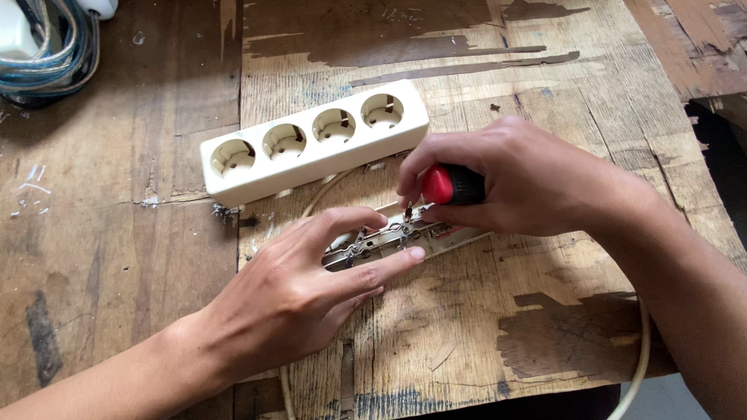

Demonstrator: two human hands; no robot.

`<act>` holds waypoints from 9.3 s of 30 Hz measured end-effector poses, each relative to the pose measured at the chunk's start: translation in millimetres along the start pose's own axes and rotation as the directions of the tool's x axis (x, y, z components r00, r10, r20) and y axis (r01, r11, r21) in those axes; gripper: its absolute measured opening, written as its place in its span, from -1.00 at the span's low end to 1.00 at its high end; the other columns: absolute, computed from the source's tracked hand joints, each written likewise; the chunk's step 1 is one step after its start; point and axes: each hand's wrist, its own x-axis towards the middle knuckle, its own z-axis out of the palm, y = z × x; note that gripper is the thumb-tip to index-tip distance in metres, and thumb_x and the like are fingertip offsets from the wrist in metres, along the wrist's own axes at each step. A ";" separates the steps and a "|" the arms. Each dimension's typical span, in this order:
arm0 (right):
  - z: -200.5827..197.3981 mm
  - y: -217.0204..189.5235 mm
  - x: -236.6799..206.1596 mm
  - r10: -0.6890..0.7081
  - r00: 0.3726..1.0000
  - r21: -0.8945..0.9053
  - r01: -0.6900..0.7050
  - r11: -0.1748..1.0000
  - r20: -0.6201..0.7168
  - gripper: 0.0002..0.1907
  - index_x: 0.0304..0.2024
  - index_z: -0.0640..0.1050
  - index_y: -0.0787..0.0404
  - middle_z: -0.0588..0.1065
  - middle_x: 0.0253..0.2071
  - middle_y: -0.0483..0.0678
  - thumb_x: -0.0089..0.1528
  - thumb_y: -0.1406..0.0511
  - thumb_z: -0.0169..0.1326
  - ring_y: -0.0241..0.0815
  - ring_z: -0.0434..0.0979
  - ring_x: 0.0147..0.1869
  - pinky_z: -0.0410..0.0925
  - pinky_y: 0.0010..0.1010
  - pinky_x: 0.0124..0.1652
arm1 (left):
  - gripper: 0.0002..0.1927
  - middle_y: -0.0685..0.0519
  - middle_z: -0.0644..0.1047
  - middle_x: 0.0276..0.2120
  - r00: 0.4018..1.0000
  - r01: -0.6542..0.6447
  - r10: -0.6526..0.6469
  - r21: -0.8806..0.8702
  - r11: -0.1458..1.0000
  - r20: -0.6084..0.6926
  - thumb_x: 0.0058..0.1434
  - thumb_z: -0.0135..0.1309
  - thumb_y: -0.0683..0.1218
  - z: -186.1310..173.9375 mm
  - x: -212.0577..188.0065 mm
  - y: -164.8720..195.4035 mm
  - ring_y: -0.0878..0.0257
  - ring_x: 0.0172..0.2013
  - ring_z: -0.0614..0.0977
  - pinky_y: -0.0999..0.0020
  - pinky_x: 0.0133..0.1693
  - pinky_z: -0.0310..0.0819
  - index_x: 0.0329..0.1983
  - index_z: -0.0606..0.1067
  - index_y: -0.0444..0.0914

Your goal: The person uses a screwdriver to unscrew and open the housing of a multi-socket power strip, works on its internal components, then aligns the socket faceplate back onto the housing and tightens the screws to reassemble it, finally coiling the cable and setting the power strip on the table.

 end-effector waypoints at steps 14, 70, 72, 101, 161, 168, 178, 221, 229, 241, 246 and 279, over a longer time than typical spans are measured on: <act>-3.5 -12.5 7.9 0.181 0.981 -0.024 -0.179 0.983 0.076 -0.62 -0.08 0.59 0.00 0.67 -0.28 -0.18 0.04 0.24 0.33 -0.21 0.74 -0.18 0.61 -0.33 -0.21 | -0.51 -0.21 0.41 0.15 0.999 -0.027 0.027 0.027 0.999 0.021 0.30 0.24 -0.05 -2.1 0.7 2.9 0.03 0.02 0.62 0.26 -0.05 0.68 0.30 0.48 -0.04; -18.2 72.1 -24.5 0.196 0.944 -0.453 -0.301 0.839 -0.264 -0.58 0.06 0.53 0.22 0.51 0.01 0.15 0.33 0.07 0.04 0.08 0.55 0.03 0.48 -0.05 -0.04 | -0.47 -0.23 0.44 0.14 0.905 0.347 -0.333 0.004 0.938 -0.266 0.23 0.19 -0.01 -33.6 -0.5 -69.3 0.01 -0.01 0.61 0.14 -0.01 0.66 0.20 0.47 -0.36; -15.7 74.4 -23.3 0.147 0.957 -0.476 -0.254 0.842 -0.251 -0.61 0.04 0.55 0.20 0.52 0.02 0.13 0.29 0.10 0.10 0.12 0.54 0.10 0.46 -0.04 0.01 | -0.29 -0.33 0.40 0.14 0.926 0.344 -0.318 0.104 0.933 -0.203 0.18 0.27 0.04 -36.9 -0.5 -74.2 -0.13 0.03 0.54 -0.01 -0.01 0.55 0.27 0.37 -0.45; -26.7 22.5 -41.5 0.147 0.988 -0.012 -0.146 0.989 0.047 -0.08 0.24 0.48 0.11 0.54 0.05 -0.11 -0.16 0.16 0.53 -0.14 0.52 0.17 0.49 -0.30 0.13 | -0.25 -0.08 0.52 0.07 0.905 0.079 -0.068 0.009 0.997 -0.421 0.05 0.50 0.00 -27.9 -10.5 13.7 0.11 0.04 0.66 0.30 0.06 0.66 0.25 0.44 -0.33; -10.3 -1.0 -40.5 0.282 0.940 -0.085 -0.270 0.959 0.192 -0.01 0.23 0.44 -0.11 0.47 0.10 -0.24 -0.28 0.21 0.52 -0.23 0.57 0.03 0.50 -0.41 -0.13 | -0.25 -0.11 0.43 0.04 0.982 0.050 -0.078 -0.156 0.987 -0.174 -0.09 0.42 -0.15 -36.0 -12.7 4.1 0.05 0.06 0.59 0.29 -0.01 0.66 0.18 0.36 -0.28; -9.8 -0.1 -40.1 0.289 0.941 -0.086 -0.277 0.957 0.177 -0.04 0.22 0.45 -0.14 0.49 0.12 -0.29 -0.25 0.20 0.51 -0.26 0.59 0.02 0.51 -0.41 -0.12 | -0.22 -0.11 0.43 0.03 0.983 0.062 -0.084 -0.135 0.989 -0.166 -0.13 0.43 -0.14 -36.7 -12.3 2.7 0.04 0.06 0.56 0.25 0.02 0.61 0.18 0.37 -0.29; -12.5 5.2 -41.1 0.320 0.928 -0.095 -0.306 0.947 0.192 0.00 0.27 0.45 -0.15 0.44 0.15 -0.27 -0.26 0.22 0.50 -0.24 0.59 0.03 0.50 -0.37 -0.10 | -0.20 -0.15 0.38 0.07 0.987 0.069 -0.097 -0.208 0.976 -0.127 -0.07 0.42 -0.16 -30.4 -13.7 -0.4 0.04 0.07 0.55 0.25 0.04 0.61 0.25 0.32 -0.32; -26.2 -5.9 -39.8 0.279 0.926 -0.060 -0.273 0.960 0.253 0.01 0.30 0.40 -0.09 0.47 0.11 -0.20 -0.21 0.13 0.49 -0.19 0.50 0.08 0.42 -0.32 -0.03 | -0.23 -0.14 0.44 0.08 0.980 0.180 -0.185 -0.078 0.981 -0.075 -0.07 0.41 -0.02 -24.6 -28.3 -10.1 0.02 0.00 0.68 0.26 -0.13 0.64 0.23 0.41 -0.25; -32.2 -1.4 -48.3 0.158 0.956 -0.014 -0.160 0.987 0.246 -0.03 0.35 0.40 0.03 0.47 0.19 -0.16 -0.08 0.04 0.48 -0.16 0.53 0.20 0.45 -0.25 0.10 | -0.27 -0.03 0.46 0.10 0.967 0.245 -0.247 -0.042 0.969 -0.064 0.02 0.39 0.09 -15.7 -34.8 -5.1 0.03 0.05 0.69 0.21 -0.09 0.61 0.26 0.44 -0.12; -34.1 -12.3 -40.3 0.110 0.964 0.168 -0.153 0.974 0.242 -0.15 0.29 0.44 0.02 0.49 0.17 -0.15 0.01 -0.01 0.44 -0.14 0.49 0.20 0.49 -0.30 0.02 | -0.43 0.05 0.50 0.13 0.988 0.147 -0.143 0.088 0.985 -0.049 0.22 0.12 0.09 -19.1 -31.7 -5.6 0.15 0.06 0.66 0.10 0.05 0.52 0.31 0.39 -0.06; -35.5 -16.6 -38.9 0.088 0.973 0.220 -0.136 0.966 0.213 -0.16 0.30 0.42 0.02 0.47 0.17 -0.13 0.00 0.07 0.43 -0.14 0.52 0.19 0.50 -0.33 0.02 | -0.45 0.08 0.49 0.13 0.980 0.197 -0.195 0.061 0.979 -0.027 0.23 0.11 0.05 -15.7 -37.4 -11.5 0.19 0.04 0.69 0.13 0.04 0.53 0.30 0.40 -0.05; -22.1 -15.4 -35.0 0.213 0.961 0.063 -0.227 0.972 0.175 -0.09 0.31 0.42 -0.09 0.47 0.10 -0.17 -0.09 0.11 0.47 -0.16 0.59 0.10 0.48 -0.27 -0.03 | -0.49 0.14 0.53 0.08 0.971 0.238 -0.238 0.154 0.959 -0.019 0.22 0.06 0.07 -3.4 -62.1 -31.8 0.26 0.07 0.66 0.23 0.08 0.50 0.26 0.41 -0.06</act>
